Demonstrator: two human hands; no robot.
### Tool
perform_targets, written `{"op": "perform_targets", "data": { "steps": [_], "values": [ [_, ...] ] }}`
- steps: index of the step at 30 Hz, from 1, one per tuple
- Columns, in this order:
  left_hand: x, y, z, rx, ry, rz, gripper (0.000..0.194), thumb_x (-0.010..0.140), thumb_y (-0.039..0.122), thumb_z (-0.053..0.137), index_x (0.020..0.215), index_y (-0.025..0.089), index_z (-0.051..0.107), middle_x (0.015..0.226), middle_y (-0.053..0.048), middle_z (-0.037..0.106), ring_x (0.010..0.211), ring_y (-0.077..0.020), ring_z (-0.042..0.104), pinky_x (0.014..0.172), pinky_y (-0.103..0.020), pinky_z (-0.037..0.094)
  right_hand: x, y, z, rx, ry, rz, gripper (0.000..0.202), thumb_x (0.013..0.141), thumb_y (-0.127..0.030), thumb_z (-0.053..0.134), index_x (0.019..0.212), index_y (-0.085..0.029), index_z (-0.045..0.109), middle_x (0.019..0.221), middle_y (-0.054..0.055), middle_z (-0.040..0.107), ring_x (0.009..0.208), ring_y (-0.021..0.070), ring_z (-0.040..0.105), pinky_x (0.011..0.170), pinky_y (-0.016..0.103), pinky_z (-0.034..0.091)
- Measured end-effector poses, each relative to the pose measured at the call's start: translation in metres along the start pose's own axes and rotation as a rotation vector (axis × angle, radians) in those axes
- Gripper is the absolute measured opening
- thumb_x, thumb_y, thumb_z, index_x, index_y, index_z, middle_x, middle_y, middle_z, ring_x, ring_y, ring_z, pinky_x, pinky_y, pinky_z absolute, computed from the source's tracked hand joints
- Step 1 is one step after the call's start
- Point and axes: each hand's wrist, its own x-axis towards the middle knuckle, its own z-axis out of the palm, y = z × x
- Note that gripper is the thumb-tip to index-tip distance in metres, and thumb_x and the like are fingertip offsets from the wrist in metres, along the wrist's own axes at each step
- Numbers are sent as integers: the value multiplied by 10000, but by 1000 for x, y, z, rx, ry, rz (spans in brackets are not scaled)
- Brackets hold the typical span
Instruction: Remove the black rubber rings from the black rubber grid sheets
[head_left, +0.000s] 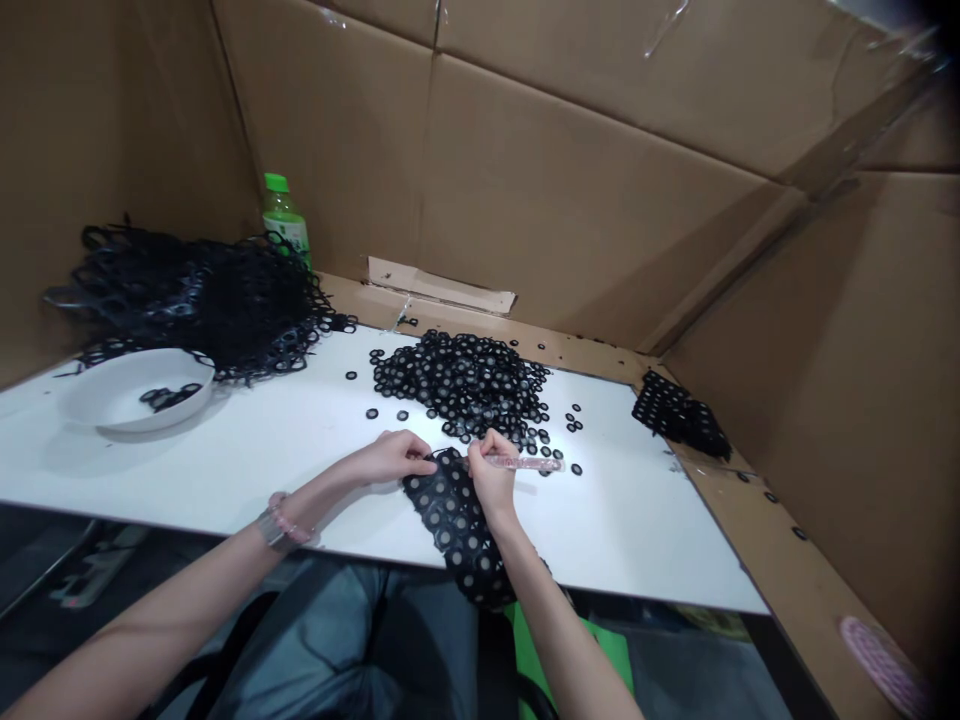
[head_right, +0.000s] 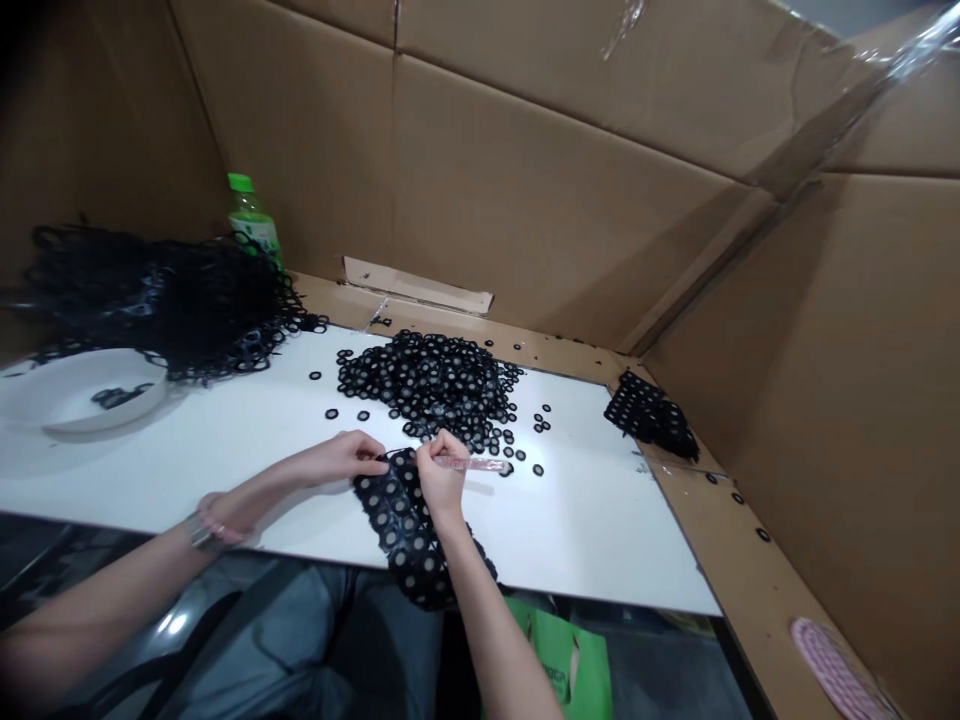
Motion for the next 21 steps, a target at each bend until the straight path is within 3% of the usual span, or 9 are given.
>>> {"op": "perform_targets", "data": {
  "steps": [4, 7, 10, 15, 21],
  "values": [
    [2, -2, 1, -2, 7, 6, 377, 674, 457, 549, 495, 174, 377, 494, 51, 292, 507, -97, 249, 480, -225, 189, -3, -3, 2, 49, -138, 59, 292, 674, -210, 499, 498, -228, 267, 378, -98, 313, 335, 79, 351, 382, 208, 273],
    [1, 1, -2, -51, -67, 33, 364, 692, 455, 534, 521, 175, 377, 515, 49, 293, 505, -94, 253, 473, -222, 195, -5, -4, 4, 5, -228, 93, 265, 651, -194, 500, 492, -225, 291, 369, -98, 331, 332, 81, 371, 377, 201, 271],
    [0, 3, -4, -64, -106, 41, 380, 701, 466, 522, 517, 176, 360, 506, 50, 290, 495, -92, 257, 464, -221, 196, -5, -6, 6, -29, -223, 81, 252, 638, -183, 488, 479, -222, 296, 373, -94, 347, 339, 79, 376, 390, 200, 291],
    [2, -1, -2, -19, -29, 22, 380, 692, 463, 534, 498, 167, 396, 491, 48, 309, 498, -94, 267, 469, -221, 204, -6, -6, 6, -36, -253, 88, 250, 649, -197, 490, 488, -225, 301, 379, -89, 358, 341, 86, 374, 396, 210, 292],
    [3, -9, 2, -74, 27, 4, 371, 661, 487, 559, 503, 157, 495, 467, 38, 375, 495, -104, 321, 479, -223, 224, -8, -4, 8, -171, -235, -37, 273, 650, -171, 481, 470, -216, 281, 432, -75, 320, 431, 93, 324, 458, 226, 275]
  ]
}}
